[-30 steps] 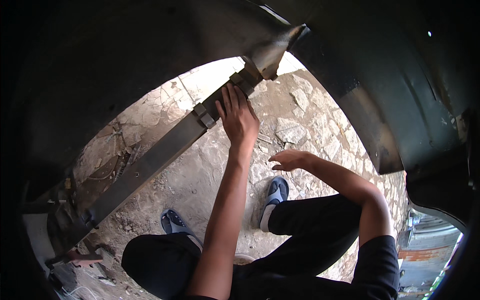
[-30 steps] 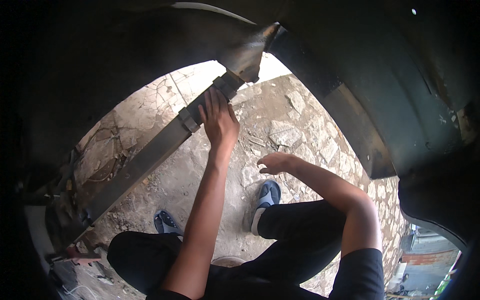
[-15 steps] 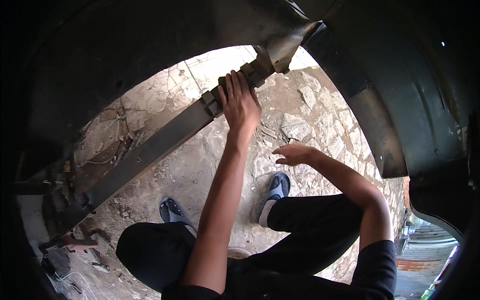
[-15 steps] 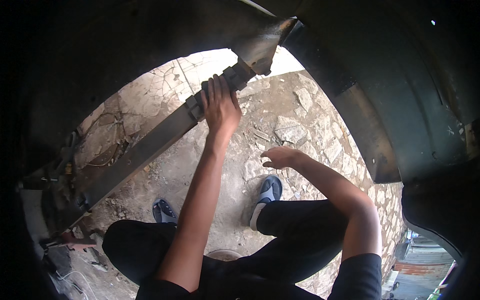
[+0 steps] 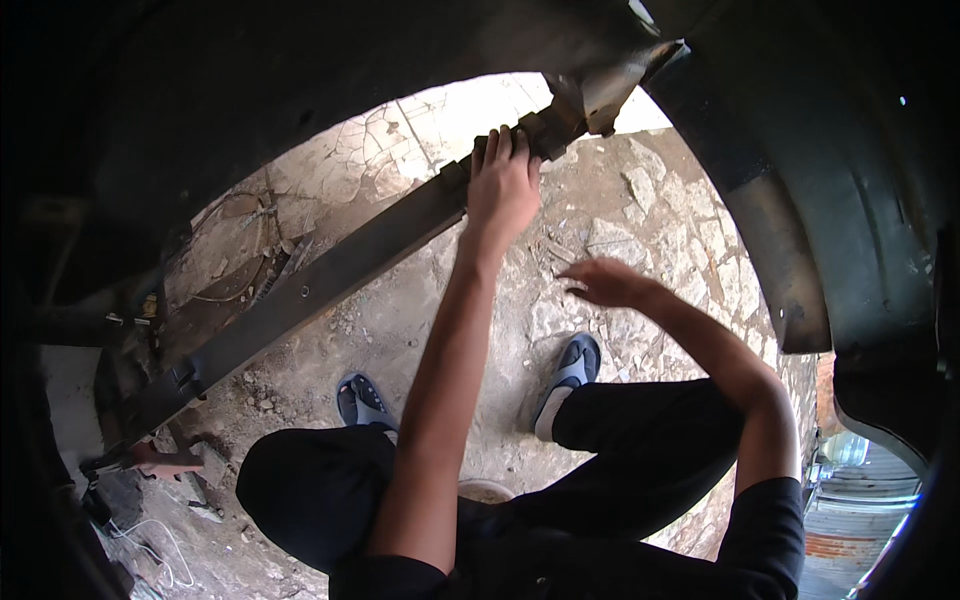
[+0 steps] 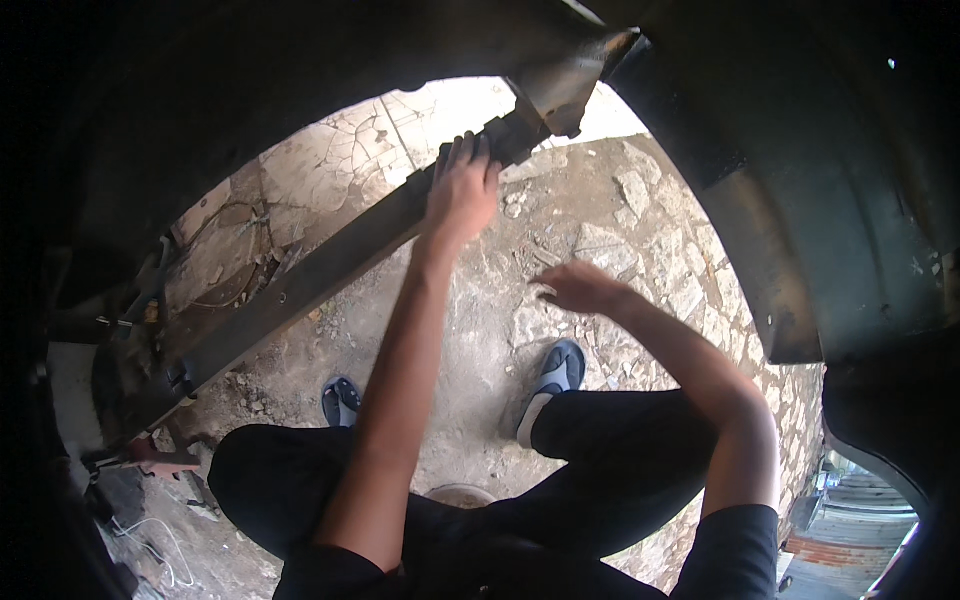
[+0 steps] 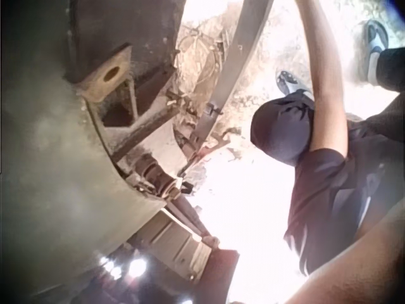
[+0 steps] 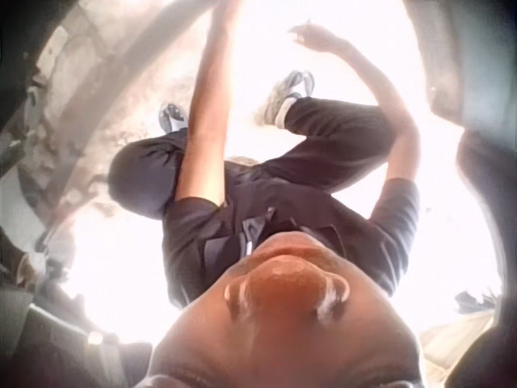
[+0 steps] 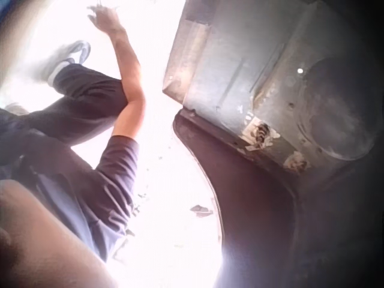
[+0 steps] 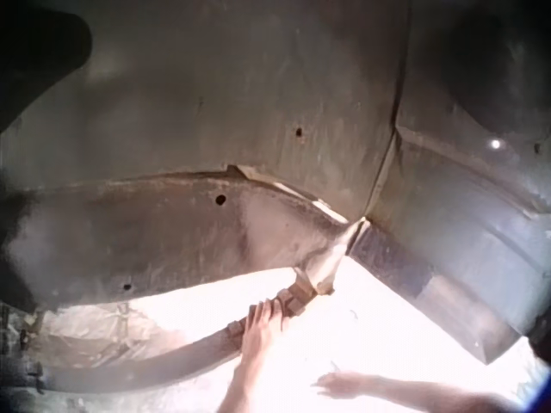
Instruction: The person scrapes a metal beam under a vehicle using a handheld scraper. They repeatedly rub the tool along the beam's surface to remove material, then inspect the beam by hand.
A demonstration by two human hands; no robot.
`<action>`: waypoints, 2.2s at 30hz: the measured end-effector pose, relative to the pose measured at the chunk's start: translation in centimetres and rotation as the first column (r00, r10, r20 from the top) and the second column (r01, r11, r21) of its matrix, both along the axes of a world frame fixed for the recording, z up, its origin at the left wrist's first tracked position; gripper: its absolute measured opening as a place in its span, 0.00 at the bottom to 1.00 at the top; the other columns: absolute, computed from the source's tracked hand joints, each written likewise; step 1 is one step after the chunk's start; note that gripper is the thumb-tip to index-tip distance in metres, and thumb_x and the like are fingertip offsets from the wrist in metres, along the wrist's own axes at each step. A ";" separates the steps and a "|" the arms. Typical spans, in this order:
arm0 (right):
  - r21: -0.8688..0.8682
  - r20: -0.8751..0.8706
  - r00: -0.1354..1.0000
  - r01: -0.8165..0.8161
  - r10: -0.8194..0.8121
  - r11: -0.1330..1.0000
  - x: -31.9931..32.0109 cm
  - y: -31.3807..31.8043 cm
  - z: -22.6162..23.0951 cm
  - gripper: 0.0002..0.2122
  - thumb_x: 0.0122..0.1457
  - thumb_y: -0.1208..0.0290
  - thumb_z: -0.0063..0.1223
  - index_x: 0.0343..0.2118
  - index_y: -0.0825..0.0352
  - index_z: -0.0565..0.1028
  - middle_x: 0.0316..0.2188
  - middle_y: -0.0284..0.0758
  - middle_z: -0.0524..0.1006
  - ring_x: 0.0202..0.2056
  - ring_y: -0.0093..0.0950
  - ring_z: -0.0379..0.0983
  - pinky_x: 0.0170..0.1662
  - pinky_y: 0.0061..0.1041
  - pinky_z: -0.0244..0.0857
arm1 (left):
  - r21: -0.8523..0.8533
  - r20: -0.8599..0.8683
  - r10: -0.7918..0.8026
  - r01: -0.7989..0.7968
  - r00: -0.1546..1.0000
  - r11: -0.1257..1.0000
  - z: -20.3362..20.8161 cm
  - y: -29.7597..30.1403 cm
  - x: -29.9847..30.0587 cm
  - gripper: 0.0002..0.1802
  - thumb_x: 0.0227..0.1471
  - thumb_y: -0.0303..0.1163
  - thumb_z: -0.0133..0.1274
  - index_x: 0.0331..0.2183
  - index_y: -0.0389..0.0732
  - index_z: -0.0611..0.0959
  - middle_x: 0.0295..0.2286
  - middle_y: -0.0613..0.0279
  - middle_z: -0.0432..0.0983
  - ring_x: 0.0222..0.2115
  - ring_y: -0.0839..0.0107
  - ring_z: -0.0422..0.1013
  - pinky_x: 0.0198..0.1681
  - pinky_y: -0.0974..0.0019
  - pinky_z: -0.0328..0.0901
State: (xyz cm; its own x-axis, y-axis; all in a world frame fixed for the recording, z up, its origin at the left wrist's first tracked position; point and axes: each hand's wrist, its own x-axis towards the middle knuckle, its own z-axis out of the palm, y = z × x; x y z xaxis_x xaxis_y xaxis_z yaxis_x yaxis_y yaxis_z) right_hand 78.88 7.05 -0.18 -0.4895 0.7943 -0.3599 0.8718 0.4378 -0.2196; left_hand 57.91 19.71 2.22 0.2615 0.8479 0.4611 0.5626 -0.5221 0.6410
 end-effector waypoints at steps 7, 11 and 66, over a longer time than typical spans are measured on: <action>0.657 -0.388 0.920 0.240 0.049 0.715 -8.3 4.7 10.1 0.23 0.56 0.71 0.61 0.55 0.58 0.69 0.49 0.41 0.73 0.50 0.37 0.72 0.54 0.35 0.69 | -0.224 -0.158 -0.407 0.368 0.900 0.902 7.1 3.5 -8.3 0.21 0.58 0.48 0.51 0.45 0.44 0.83 0.40 0.51 0.80 0.43 0.54 0.75 0.49 0.59 0.66; 0.558 -0.582 0.813 0.388 0.013 0.734 -9.8 6.4 10.6 0.24 0.56 0.71 0.61 0.56 0.60 0.68 0.48 0.42 0.75 0.46 0.35 0.75 0.49 0.34 0.70 | -0.200 -0.022 -0.579 0.564 0.815 0.801 9.9 4.0 -9.9 0.20 0.56 0.46 0.56 0.42 0.40 0.84 0.37 0.59 0.81 0.39 0.66 0.76 0.47 0.64 0.67; 0.587 0.262 0.958 -0.065 -0.113 0.807 -16.3 9.3 4.2 0.47 0.45 0.50 0.67 0.64 0.68 0.55 0.63 0.43 0.57 0.64 0.44 0.49 0.66 0.54 0.40 | -0.447 -0.831 -0.275 -0.285 0.484 0.848 5.7 5.6 -30.2 0.37 0.54 0.54 0.53 0.59 0.43 0.69 0.59 0.51 0.64 0.59 0.54 0.61 0.62 0.54 0.56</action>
State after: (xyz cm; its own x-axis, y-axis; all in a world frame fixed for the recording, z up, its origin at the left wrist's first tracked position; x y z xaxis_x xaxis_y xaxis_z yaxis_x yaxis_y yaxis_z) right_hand 62.54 16.31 3.98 -0.4213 0.9048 0.0627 0.8680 0.3822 0.3172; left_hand 27.70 25.28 7.92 0.2659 0.8560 -0.4434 0.9516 -0.3067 -0.0214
